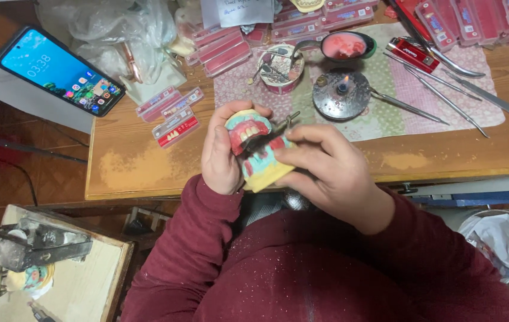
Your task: The recorder is using dental tools to apply material and shape a dental prosthetic on a model.
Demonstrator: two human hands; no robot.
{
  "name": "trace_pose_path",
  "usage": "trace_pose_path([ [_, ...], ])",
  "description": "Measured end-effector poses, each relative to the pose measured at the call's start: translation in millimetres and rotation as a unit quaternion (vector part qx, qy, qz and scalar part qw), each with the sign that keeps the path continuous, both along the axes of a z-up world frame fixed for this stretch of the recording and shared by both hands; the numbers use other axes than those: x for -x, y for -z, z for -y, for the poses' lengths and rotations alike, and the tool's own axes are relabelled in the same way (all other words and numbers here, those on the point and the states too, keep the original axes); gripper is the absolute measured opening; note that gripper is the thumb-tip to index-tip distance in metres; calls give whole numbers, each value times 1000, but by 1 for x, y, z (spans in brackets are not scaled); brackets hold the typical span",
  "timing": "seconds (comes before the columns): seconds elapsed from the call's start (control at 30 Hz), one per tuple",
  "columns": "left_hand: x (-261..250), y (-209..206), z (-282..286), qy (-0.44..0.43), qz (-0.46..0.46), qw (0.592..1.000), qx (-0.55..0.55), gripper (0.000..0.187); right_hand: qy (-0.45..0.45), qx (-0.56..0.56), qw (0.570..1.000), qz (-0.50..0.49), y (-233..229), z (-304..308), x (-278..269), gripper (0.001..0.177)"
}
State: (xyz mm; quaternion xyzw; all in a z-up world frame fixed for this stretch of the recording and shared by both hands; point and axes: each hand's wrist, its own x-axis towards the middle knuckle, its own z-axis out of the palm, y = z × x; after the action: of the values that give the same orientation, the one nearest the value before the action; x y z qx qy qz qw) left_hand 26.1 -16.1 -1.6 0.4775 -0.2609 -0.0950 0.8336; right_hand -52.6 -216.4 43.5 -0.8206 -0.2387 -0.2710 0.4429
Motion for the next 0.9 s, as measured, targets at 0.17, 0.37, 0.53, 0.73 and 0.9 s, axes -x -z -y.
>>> trace_pose_path([
  [0.17,-4,4,0,-57,11,998,28,51,-43,31,999,10,9,12,3,33],
  [0.37,-5,5,0,-61,2,998,35,52,-74,61,995,-24,18,29,1,31],
  [0.53,-3,6,-1,-61,12,998,21,52,-124,56,990,-29,4,39,-4,34],
  [0.73,2,7,-1,-56,37,998,1,55,-104,13,994,-20,-26,18,-20,24],
  [0.9,4,9,-4,-30,52,998,16,54,-82,15,996,18,-39,-6,-35,16],
])
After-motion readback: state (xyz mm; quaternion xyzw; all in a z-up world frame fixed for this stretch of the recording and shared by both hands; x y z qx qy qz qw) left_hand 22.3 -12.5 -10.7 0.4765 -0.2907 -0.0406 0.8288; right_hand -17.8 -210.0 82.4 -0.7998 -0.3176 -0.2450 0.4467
